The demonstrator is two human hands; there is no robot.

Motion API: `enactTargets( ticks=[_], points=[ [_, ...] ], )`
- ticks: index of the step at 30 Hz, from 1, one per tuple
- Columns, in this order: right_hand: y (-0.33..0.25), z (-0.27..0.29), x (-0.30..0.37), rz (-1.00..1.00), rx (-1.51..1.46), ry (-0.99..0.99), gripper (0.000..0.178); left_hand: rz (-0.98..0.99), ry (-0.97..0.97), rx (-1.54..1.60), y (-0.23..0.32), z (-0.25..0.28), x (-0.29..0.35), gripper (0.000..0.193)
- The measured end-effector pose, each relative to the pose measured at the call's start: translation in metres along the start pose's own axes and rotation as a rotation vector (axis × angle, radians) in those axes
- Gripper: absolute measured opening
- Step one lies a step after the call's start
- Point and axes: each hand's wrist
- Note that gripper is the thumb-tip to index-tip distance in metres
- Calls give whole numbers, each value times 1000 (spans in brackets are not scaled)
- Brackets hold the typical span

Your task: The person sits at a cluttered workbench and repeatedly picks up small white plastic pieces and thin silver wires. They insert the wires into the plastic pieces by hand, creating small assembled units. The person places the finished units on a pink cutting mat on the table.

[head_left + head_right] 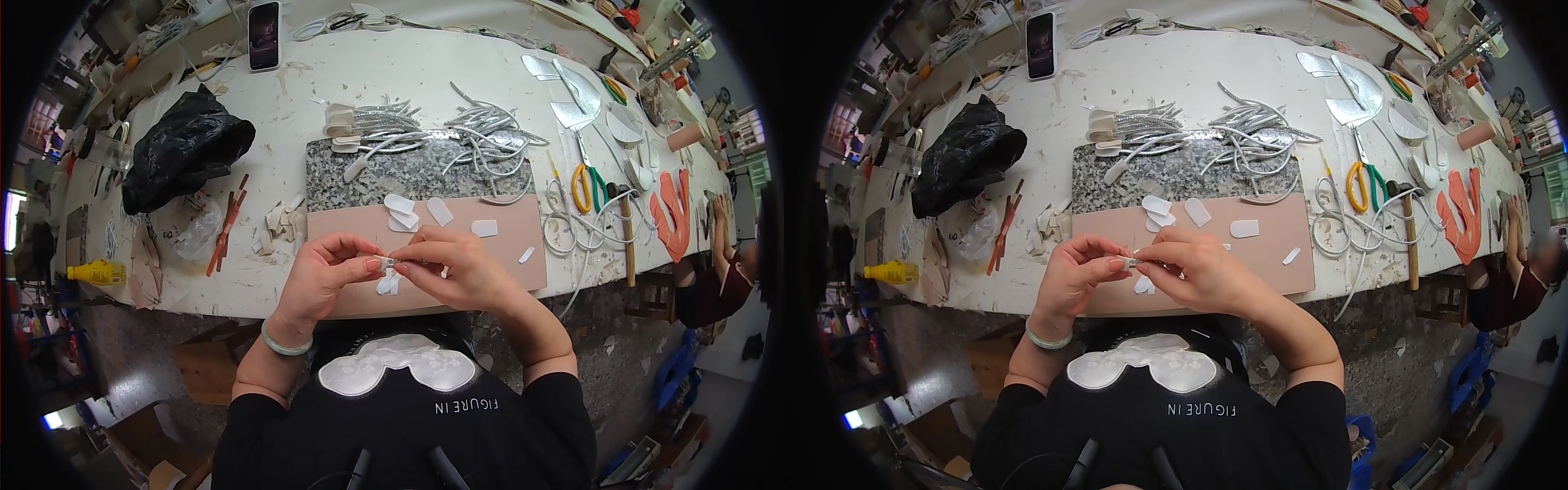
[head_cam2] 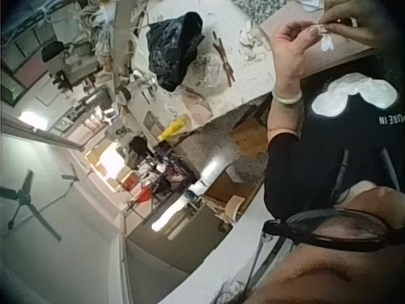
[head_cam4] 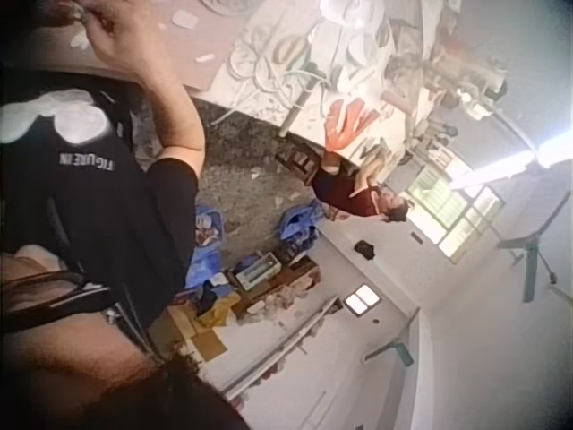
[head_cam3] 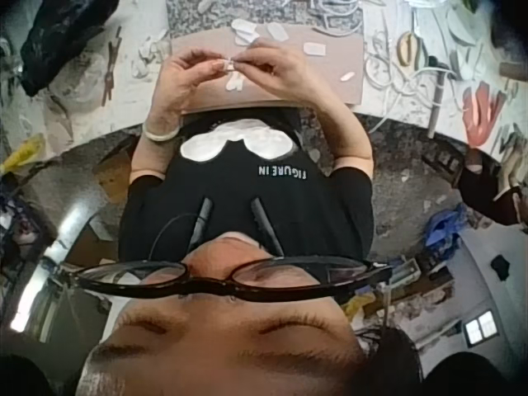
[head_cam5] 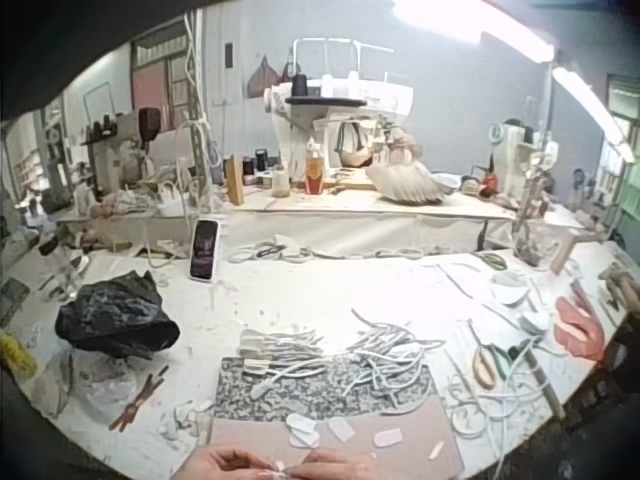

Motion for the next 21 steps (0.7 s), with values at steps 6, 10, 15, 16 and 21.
enactTargets(
  ticks=[6,10,15,16,21],
  points=[
    [3,-1,0,4,-15,-5,15,10,1,-12,3,-3,0,15],
    [4,0,-1,21,-8,-4,15,10,4,-3,1,-2,-1,14],
    [2,0,0,20,-42,12,14,-4,17,17,-2,-3,-1,13],
    [3,-1,0,22,-47,17,14,-6,23,24,-2,-4,-2,13],
    [5,0,-1,26,-78,-5,15,-47,26,11,-6,-5,0,14]
  ],
)
Point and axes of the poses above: each hand's wrist, its own x-axis away from the middle knuckle, its own z-axis out of the back of the hand, y = z × x, and after that the axes turned 1 degree about -z, right-handed
